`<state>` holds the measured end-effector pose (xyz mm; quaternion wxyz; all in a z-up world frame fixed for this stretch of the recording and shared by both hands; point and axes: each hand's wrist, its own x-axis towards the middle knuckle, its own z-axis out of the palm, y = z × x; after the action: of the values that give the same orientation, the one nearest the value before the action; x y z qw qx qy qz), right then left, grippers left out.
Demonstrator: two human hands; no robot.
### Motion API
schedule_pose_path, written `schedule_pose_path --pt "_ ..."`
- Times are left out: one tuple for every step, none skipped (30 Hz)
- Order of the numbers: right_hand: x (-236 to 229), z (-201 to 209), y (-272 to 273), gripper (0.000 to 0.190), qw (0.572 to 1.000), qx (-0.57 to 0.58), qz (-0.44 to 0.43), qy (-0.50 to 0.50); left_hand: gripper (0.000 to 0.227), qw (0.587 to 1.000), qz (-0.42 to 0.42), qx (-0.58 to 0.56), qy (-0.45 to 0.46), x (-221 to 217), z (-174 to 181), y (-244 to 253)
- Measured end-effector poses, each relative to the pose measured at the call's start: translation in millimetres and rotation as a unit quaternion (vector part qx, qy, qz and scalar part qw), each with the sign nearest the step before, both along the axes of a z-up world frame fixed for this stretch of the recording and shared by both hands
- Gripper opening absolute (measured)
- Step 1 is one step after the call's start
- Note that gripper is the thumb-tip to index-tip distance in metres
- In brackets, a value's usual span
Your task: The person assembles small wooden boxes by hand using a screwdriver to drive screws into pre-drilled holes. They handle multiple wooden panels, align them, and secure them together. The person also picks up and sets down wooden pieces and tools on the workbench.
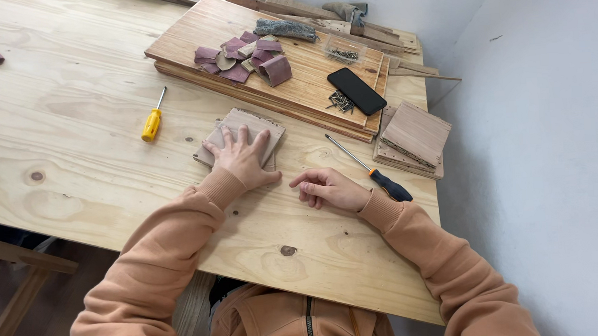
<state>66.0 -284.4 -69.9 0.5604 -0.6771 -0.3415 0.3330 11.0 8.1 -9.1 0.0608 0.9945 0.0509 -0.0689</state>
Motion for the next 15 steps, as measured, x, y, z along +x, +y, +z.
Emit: schedule_pose_path --pt "1 0 0 0.035 1.000 0.001 -0.002 0.000 0.136 1.000 -0.002 0.001 0.000 5 -5 8" --pt "1 0 0 0.034 1.000 -0.002 0.005 -0.002 0.134 1.000 -0.018 0.012 0.002 11 -10 16" --pt "2 0 -2 0.034 1.000 -0.006 0.011 -0.005 0.133 0.999 -0.034 0.022 0.003 17 -15 23" --pt "2 0 -2 0.034 1.000 -0.006 0.009 -0.005 0.133 0.999 -0.037 0.022 0.002 16 -13 30" --pt "2 1 -3 0.034 1.000 -0.006 0.012 -0.010 0.129 0.999 -0.052 0.008 0.004 16 -10 37" --pt "2 1 -4 0.034 1.000 -0.006 0.016 -0.014 0.127 0.998 -0.068 -0.006 0.006 16 -7 44" --pt "2 2 -4 0.034 1.000 -0.007 0.012 -0.014 0.127 0.997 -0.072 -0.006 0.006 20 -16 50" --pt "2 3 -4 0.033 1.000 -0.001 0.015 -0.020 0.122 0.998 -0.069 -0.007 0.000 25 -25 57" --pt "2 4 -5 0.031 1.000 0.004 0.017 -0.026 0.118 0.998 -0.068 -0.007 -0.006 32 -34 62" --pt "4 11 -8 0.031 1.000 0.003 0.011 -0.026 0.118 0.997 -0.074 -0.008 -0.006 28 -38 59" --pt "7 21 -13 0.030 0.990 0.008 -0.001 -0.143 0.108 0.994 -0.103 0.013 -0.045 28 -39 54" --pt "10 30 -18 0.030 0.966 0.012 -0.012 -0.258 0.098 0.987 -0.131 0.034 -0.086 27 -41 50" --pt "20 41 -29 0.030 0.966 0.008 -0.021 -0.259 0.098 0.986 -0.140 0.032 -0.087 26 -39 42" --pt "29 53 -41 0.030 0.944 0.014 -0.079 -0.321 0.082 0.968 -0.206 -0.028 -0.139 25 -38 35" --pt "37 64 -55 0.031 0.915 0.016 -0.137 -0.380 0.069 0.940 -0.269 -0.090 -0.188 23 -38 26"
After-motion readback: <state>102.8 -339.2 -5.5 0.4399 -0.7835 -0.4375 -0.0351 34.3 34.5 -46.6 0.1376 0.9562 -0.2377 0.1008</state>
